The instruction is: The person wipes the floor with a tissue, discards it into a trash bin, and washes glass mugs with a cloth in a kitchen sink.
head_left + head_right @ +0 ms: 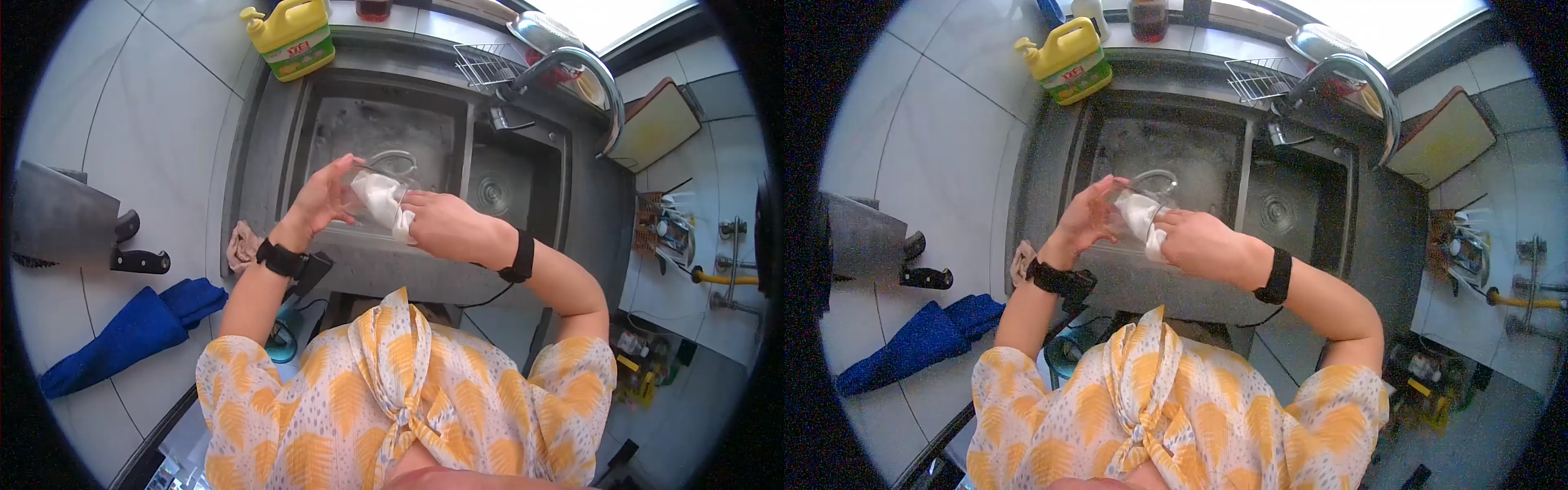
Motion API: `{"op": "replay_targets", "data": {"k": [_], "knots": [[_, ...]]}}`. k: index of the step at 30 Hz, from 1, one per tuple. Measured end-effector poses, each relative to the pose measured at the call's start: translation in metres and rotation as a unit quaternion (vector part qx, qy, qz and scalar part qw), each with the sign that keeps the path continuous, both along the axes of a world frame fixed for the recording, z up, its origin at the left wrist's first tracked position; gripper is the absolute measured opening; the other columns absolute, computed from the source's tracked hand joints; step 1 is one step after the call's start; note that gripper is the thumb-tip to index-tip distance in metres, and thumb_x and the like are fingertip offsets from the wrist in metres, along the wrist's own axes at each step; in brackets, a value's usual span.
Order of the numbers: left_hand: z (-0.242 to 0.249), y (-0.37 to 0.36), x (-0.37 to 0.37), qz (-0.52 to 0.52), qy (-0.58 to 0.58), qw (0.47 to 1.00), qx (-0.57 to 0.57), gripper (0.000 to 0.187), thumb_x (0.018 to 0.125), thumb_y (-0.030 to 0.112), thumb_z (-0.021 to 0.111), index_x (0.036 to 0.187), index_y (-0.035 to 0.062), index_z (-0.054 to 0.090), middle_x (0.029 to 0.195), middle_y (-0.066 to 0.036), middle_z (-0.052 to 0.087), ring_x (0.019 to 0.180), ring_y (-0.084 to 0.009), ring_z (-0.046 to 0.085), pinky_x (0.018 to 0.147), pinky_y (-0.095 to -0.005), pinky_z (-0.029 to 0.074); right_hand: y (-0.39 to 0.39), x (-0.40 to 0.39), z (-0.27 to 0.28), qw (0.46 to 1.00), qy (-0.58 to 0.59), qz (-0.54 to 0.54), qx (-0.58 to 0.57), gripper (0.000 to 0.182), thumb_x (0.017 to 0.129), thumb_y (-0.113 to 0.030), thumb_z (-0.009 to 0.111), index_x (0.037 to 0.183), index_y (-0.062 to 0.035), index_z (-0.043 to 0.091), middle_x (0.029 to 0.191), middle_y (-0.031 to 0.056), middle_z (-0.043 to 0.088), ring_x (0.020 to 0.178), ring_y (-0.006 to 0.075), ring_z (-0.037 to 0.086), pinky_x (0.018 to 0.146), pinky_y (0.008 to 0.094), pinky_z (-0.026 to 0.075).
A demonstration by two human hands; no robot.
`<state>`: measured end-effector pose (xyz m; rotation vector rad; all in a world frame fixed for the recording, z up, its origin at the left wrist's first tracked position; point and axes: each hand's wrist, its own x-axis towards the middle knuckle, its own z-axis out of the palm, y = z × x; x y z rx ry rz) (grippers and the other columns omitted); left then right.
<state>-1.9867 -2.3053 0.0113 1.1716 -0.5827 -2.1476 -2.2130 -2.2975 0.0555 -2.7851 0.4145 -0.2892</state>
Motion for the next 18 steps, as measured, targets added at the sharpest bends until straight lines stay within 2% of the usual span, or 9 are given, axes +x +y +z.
{"op": "replay_targets", "data": {"k": [4, 6, 7, 9, 10, 11, 13, 16, 18], "knots": [[-0.006, 0.008, -0.007, 0.024, -0.069, 0.997, -0.037, 0.047, 0.083, 0.053, 0.044, 0.111, 0.0152, 0.049, 0.092, -0.008, 0.058, 0.071, -0.0169, 0.058, 0.043, -0.0304, 0.044, 0.011, -0.004, 0.012, 0.945, 0.146, -0.118, 0.266, 0.032, 0.078, -0.024, 0.064, 0.099, -0.0007, 0.058, 0.096, 0.0101, 0.059, 0.093, 0.0275, 0.056, 0.076, 0.0322, 0.046], [-0.004, 0.013, -0.013, 0.009, -0.028, 0.999, -0.038, 0.047, 0.084, 0.053, 0.044, 0.111, 0.015, 0.049, 0.093, -0.007, 0.058, 0.073, -0.0162, 0.058, 0.044, -0.0308, 0.045, 0.01, -0.005, 0.014, 0.744, -0.047, -0.124, 0.654, 0.045, 0.086, -0.033, 0.054, 0.119, -0.0029, 0.047, 0.108, 0.0067, 0.057, 0.102, 0.0227, 0.052, 0.084, 0.0327, 0.042], [-0.003, 0.017, -0.016, -0.006, 0.013, 0.999, -0.039, 0.046, 0.084, 0.053, 0.043, 0.11, 0.0148, 0.05, 0.095, -0.006, 0.057, 0.075, -0.0154, 0.058, 0.045, -0.0312, 0.045, 0.012, -0.005, 0.008, 0.744, -0.049, -0.125, 0.655, 0.045, 0.086, -0.033, 0.054, 0.119, -0.0029, 0.047, 0.108, 0.0067, 0.057, 0.102, 0.0227, 0.052, 0.084, 0.0327, 0.042], [-0.005, 0.021, -0.022, 0.024, 0.004, 0.996, -0.084, 0.043, 0.086, 0.049, 0.042, 0.111, 0.0142, 0.049, 0.096, -0.005, 0.056, 0.079, -0.0141, 0.057, 0.052, -0.0294, 0.046, 0.021, 0.001, -0.011, 0.448, -0.31, -0.098, 0.833, 0.05, 0.089, -0.044, 0.045, 0.12, -0.0041, 0.045, 0.112, 0.0065, 0.054, 0.103, 0.0158, 0.052, 0.088, 0.0301, 0.042], [-0.007, 0.022, -0.025, 0.058, -0.005, 0.99, -0.131, 0.04, 0.088, 0.045, 0.042, 0.112, 0.0137, 0.049, 0.097, -0.003, 0.054, 0.082, -0.0128, 0.055, 0.058, -0.0277, 0.046, 0.025, 0.006, -0.013, 0.382, -0.348, -0.133, 0.846, 0.057, 0.089, -0.047, 0.041, 0.122, -0.0009, 0.043, 0.117, 0.011, 0.052, 0.108, 0.021, 0.051, 0.094, 0.033, 0.038], [-0.008, 0.023, -0.027, 0.092, -0.013, 0.98, -0.178, 0.038, 0.09, 0.042, 0.041, 0.113, 0.0131, 0.049, 0.098, -0.002, 0.053, 0.086, -0.0115, 0.054, 0.065, -0.0259, 0.047, 0.025, 0.01, -0.012, 0.381, -0.351, -0.133, 0.845, 0.057, 0.089, -0.047, 0.041, 0.122, -0.0009, 0.043, 0.117, 0.011, 0.052, 0.108, 0.021, 0.051, 0.094, 0.033, 0.038], [-0.01, 0.027, -0.034, 0.099, -0.082, 0.955, -0.269, 0.037, 0.091, 0.04, 0.041, 0.114, 0.0125, 0.047, 0.097, -0.001, 0.052, 0.086, -0.0111, 0.054, 0.069, -0.0249, 0.046, 0.026, 0.014, -0.006, 0.187, -0.461, -0.171, 0.85, 0.06, 0.089, -0.047, 0.041, 0.124, 0.003, 0.04, 0.122, 0.0146, 0.049, 0.11, 0.0253, 0.049, 0.098, 0.0363, 0.034], [-0.007, 0.032, -0.035, 0.089, -0.092, 0.932, -0.338, 0.041, 0.092, 0.04, 0.038, 0.12, 0.0106, 0.042, 0.1, -0.003, 0.052, 0.092, -0.0129, 0.053, 0.078, -0.0263, 0.044, 0.031, 0.011, -0.003, 0.134, -0.522, -0.114, 0.834, 0.068, 0.089, -0.046, 0.04, 0.13, 0.0065, 0.03, 0.134, 0.0157, 0.037, 0.121, 0.0285, 0.038, 0.104, 0.0393, 0.026], [-0.003, 0.037, -0.034, 0.068, -0.04, 0.947, -0.313, 0.046, 0.092, 0.043, 0.036, 0.124, 0.0094, 0.037, 0.104, -0.004, 0.053, 0.098, -0.015, 0.052, 0.083, -0.0287, 0.042, 0.036, 0.015, -0.003, 0.165, -0.522, -0.118, 0.828, 0.069, 0.088, -0.048, 0.041, 0.13, 0.0056, 0.029, 0.134, 0.0162, 0.037, 0.122, 0.0287, 0.038, 0.103, 0.0393, 0.027]]}}
